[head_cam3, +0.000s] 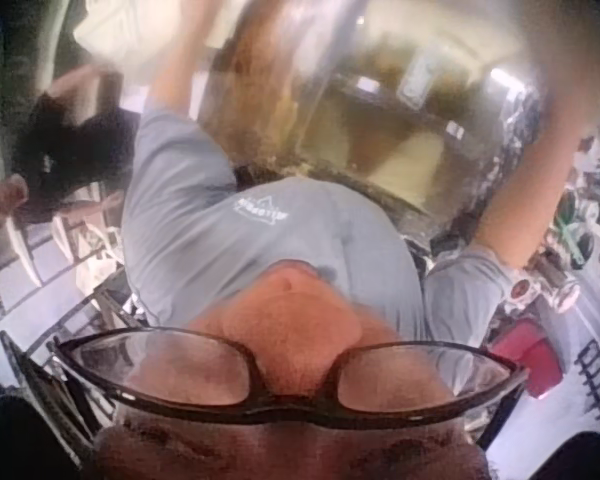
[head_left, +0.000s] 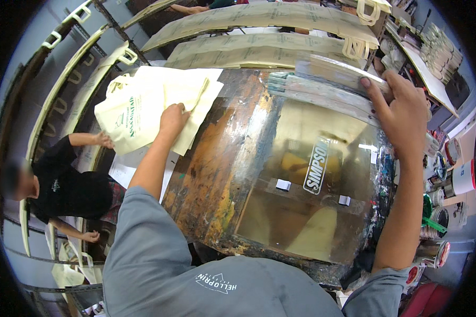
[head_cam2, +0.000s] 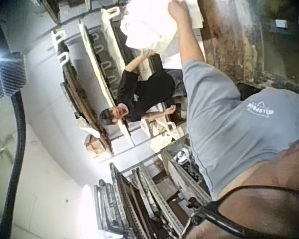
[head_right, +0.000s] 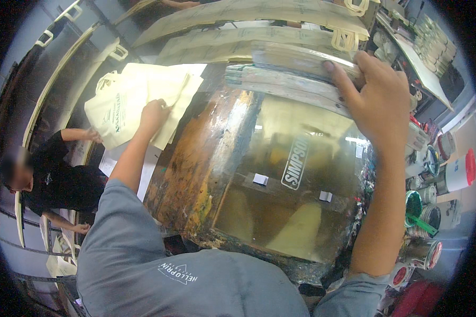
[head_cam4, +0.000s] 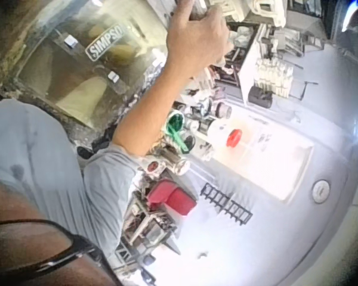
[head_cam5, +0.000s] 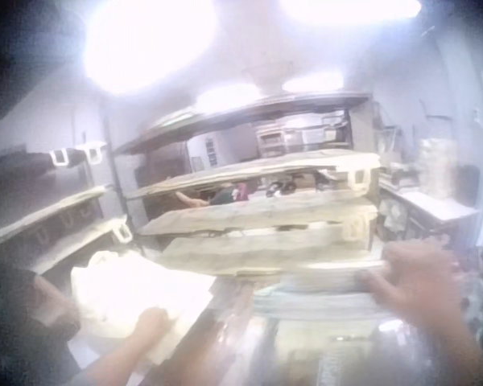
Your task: The person performs a series of screen prints onto tote bags by placing a bag on the workstation, lowering the screen, applying ink with a squeegee, and then setting the printed bag aside.
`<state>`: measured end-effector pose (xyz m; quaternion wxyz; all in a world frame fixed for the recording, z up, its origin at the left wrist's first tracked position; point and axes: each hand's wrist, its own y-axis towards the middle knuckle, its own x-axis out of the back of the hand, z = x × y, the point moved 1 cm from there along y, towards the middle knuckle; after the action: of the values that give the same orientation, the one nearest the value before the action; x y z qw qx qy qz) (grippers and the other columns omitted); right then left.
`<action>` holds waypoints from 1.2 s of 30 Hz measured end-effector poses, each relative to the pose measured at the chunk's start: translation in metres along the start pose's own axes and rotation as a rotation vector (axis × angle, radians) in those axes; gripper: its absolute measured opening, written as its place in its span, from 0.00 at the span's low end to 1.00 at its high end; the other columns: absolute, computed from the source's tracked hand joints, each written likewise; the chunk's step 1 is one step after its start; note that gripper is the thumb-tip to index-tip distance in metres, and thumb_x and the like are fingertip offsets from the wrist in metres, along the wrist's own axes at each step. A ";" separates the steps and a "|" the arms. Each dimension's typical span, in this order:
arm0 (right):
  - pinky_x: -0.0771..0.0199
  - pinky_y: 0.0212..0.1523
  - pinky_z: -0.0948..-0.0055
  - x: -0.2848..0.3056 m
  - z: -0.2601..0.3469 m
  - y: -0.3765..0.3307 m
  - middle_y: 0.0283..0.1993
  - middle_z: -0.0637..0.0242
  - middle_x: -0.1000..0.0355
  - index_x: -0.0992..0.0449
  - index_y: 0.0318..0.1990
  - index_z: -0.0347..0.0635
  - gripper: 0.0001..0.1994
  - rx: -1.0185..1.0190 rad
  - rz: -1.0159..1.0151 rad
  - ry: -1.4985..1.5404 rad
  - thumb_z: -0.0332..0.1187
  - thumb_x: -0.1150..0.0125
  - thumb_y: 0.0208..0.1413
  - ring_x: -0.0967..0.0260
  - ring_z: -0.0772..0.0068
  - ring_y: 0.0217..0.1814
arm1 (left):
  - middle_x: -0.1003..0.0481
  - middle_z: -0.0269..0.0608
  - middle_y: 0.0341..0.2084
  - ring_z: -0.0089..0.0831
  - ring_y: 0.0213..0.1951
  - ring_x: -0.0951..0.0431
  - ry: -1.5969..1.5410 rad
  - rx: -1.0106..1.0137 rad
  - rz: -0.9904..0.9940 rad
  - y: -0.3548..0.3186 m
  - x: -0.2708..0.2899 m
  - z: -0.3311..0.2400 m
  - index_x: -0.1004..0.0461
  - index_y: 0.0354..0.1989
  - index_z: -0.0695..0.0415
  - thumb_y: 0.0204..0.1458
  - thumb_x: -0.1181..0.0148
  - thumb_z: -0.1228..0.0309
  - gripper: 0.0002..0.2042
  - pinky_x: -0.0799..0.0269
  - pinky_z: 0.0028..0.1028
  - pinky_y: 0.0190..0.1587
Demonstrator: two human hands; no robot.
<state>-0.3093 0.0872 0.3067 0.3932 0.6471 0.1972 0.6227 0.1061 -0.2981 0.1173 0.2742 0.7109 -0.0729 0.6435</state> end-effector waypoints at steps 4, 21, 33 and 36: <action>0.36 0.43 0.55 0.002 -0.001 0.001 0.29 0.53 0.25 0.21 0.34 0.36 0.27 0.023 -0.040 -0.020 0.58 0.37 0.64 0.27 0.47 0.35 | 0.17 0.54 0.37 0.53 0.43 0.15 0.216 -0.141 0.042 0.017 0.012 0.008 0.17 0.41 0.60 0.64 0.42 0.65 0.12 0.19 0.48 0.48; 0.29 0.38 0.53 -0.005 -0.017 0.015 0.25 0.58 0.26 0.22 0.30 0.42 0.35 0.009 0.116 -0.093 0.70 0.48 0.66 0.27 0.53 0.30 | 0.18 0.63 0.35 0.59 0.42 0.16 -0.558 -0.652 0.198 -0.071 -0.091 -0.403 0.20 0.37 0.63 0.61 0.43 0.72 0.08 0.20 0.52 0.48; 0.33 0.25 0.66 0.007 -0.018 0.025 0.19 0.65 0.31 0.23 0.25 0.42 0.33 -0.083 0.304 0.041 0.64 0.48 0.69 0.35 0.72 0.24 | 0.18 0.61 0.36 0.49 0.40 0.15 -1.054 -0.836 0.302 -0.102 -0.132 -0.580 0.20 0.35 0.64 0.61 0.39 0.69 0.10 0.21 0.49 0.42; 0.35 0.24 0.68 0.017 -0.007 0.028 0.21 0.66 0.31 0.23 0.28 0.42 0.32 -0.097 0.307 0.025 0.63 0.49 0.70 0.37 0.73 0.23 | 0.20 0.56 0.47 0.44 0.48 0.19 -0.886 -0.775 0.395 -0.025 -0.124 -0.541 0.23 0.53 0.59 0.58 0.31 0.50 0.26 0.24 0.46 0.51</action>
<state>-0.3207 0.0842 0.3383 0.3221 0.6420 0.0706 0.6922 -0.3760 -0.0468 0.0033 0.3318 0.7324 -0.5381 0.2529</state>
